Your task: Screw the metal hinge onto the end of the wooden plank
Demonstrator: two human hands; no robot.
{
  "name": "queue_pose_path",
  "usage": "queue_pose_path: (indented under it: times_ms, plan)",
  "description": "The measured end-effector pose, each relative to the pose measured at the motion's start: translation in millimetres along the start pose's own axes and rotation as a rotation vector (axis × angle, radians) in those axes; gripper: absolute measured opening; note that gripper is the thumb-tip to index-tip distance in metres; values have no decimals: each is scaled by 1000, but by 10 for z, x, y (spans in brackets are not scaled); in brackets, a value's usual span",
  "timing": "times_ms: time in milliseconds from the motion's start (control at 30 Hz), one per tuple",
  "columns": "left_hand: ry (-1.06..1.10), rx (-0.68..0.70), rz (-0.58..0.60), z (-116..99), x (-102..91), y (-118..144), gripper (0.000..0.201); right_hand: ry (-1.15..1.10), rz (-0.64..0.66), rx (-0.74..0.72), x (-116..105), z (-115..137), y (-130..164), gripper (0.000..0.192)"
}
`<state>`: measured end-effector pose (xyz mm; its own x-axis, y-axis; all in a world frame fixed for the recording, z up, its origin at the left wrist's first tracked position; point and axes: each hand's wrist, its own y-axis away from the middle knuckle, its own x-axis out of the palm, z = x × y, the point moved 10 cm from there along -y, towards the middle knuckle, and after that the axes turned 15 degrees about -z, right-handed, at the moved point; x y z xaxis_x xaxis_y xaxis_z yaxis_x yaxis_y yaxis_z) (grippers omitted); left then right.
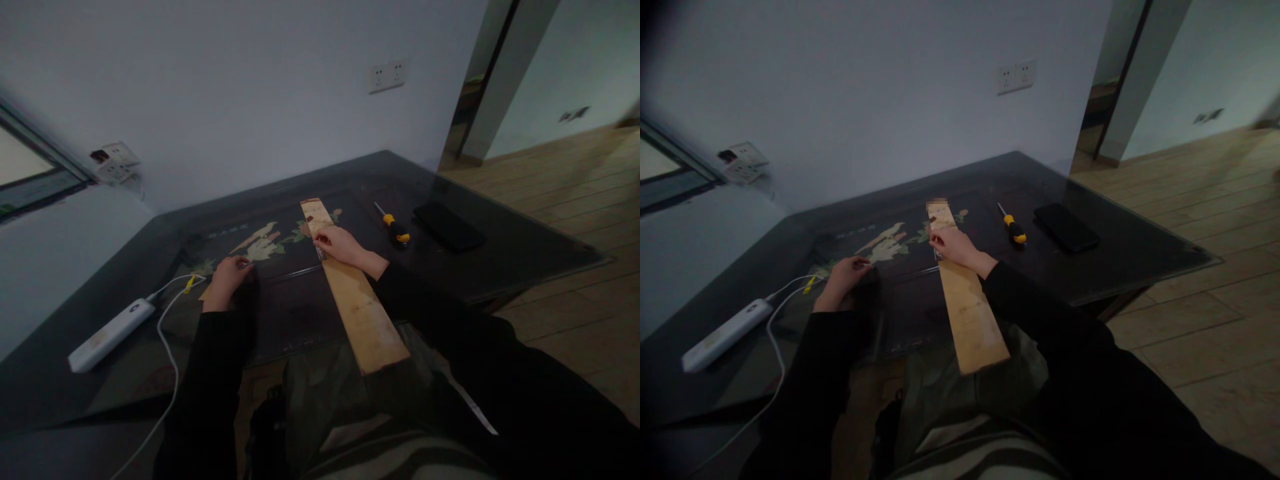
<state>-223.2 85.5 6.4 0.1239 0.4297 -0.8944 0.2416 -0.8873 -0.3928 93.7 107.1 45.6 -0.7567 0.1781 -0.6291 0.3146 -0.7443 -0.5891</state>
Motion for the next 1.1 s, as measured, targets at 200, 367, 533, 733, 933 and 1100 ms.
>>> queue_pose_path:
  times_ms: [200, 367, 533, 733, 933, 1100]
  plan:
    - [201, -88, -92, -481, -256, 55, 28, 25, -16, 42, -80, -69, -10, 17]
    - [603, 5, 56, -1615, 29, 140, 20, 70, -10, 84, -137, -106, -29, 20]
    - [629, -20, -3, -2012, 244, 217, 11, 175, 43, 192, -212, -160, 1, 21]
    - [682, -41, 1, -1905, 314, 297, 27, 369, 116, 355, -250, -379, 122, 42]
    - [687, 56, 54, -2058, 340, 346, 40, 433, 232, 407, -168, -453, 206, 56]
    - [629, 100, 88, -2116, 384, 424, 51, 427, 243, 341, -123, -421, 191, 54]
